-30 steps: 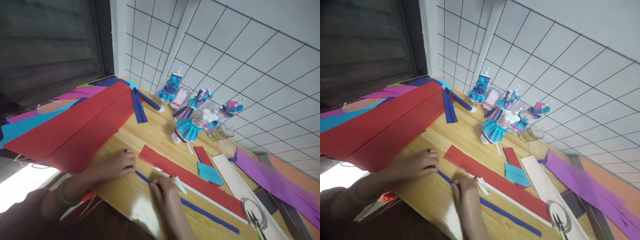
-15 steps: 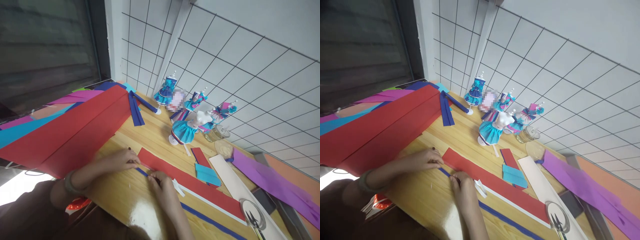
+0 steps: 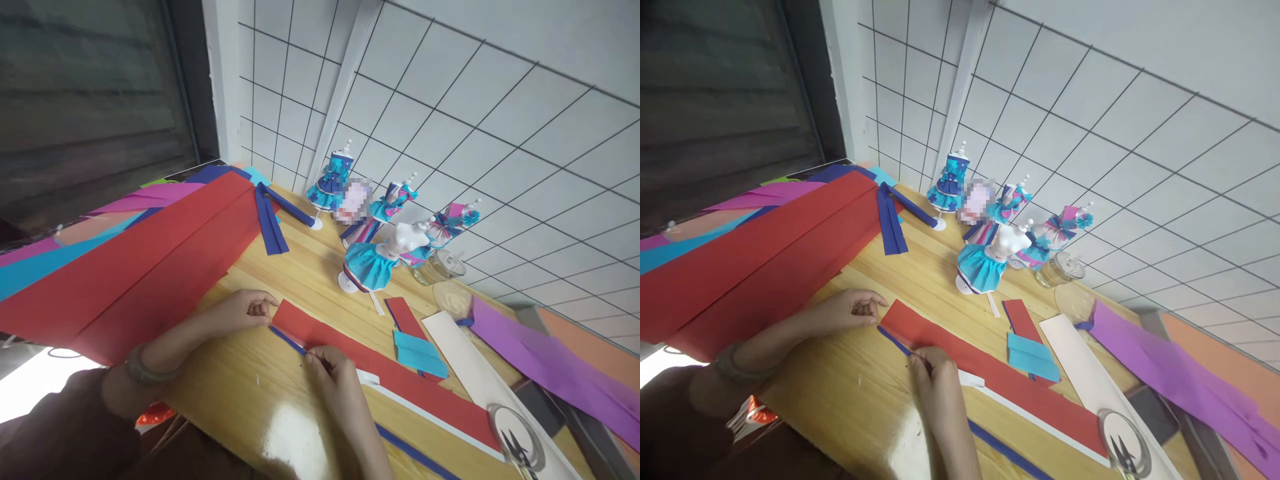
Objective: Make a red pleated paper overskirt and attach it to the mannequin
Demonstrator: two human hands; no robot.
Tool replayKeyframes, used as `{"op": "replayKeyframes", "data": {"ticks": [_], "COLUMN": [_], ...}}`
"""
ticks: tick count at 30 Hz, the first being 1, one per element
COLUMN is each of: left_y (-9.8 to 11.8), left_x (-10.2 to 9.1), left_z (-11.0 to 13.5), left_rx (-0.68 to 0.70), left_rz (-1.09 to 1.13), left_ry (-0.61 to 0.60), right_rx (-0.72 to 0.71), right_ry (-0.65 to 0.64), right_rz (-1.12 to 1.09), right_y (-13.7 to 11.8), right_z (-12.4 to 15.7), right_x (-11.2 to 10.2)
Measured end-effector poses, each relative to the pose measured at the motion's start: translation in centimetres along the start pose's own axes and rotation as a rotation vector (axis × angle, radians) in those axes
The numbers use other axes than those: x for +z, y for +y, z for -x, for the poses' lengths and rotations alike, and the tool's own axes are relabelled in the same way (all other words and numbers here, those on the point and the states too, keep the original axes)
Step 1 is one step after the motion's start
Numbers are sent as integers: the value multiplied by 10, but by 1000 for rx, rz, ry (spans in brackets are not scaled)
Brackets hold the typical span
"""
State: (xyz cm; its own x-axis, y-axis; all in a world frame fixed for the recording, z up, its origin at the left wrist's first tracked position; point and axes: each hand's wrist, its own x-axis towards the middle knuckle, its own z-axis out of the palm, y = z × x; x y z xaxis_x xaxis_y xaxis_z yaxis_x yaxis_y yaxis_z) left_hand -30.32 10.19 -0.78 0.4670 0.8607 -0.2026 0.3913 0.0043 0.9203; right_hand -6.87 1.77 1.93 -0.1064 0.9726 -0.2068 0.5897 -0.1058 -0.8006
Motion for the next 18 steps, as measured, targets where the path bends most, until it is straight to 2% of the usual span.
{"op": "replayKeyframes", "data": {"ticks": [4,9,18], "left_y": [0,7,5], "left_x": [-4,-4,-1], "left_z": [2,7,6], "left_rx": [90,228,194], "left_rz": [-158,-257,-314], "left_ry": [33,-42,-66], "right_rx": [-12,-17,-30], "right_ry": [7,-2,4], "right_rz": [-43,-49,-43], "right_y": [4,6,9], "right_z": [-2,-3,-7], "right_x": [1,5,8]}}
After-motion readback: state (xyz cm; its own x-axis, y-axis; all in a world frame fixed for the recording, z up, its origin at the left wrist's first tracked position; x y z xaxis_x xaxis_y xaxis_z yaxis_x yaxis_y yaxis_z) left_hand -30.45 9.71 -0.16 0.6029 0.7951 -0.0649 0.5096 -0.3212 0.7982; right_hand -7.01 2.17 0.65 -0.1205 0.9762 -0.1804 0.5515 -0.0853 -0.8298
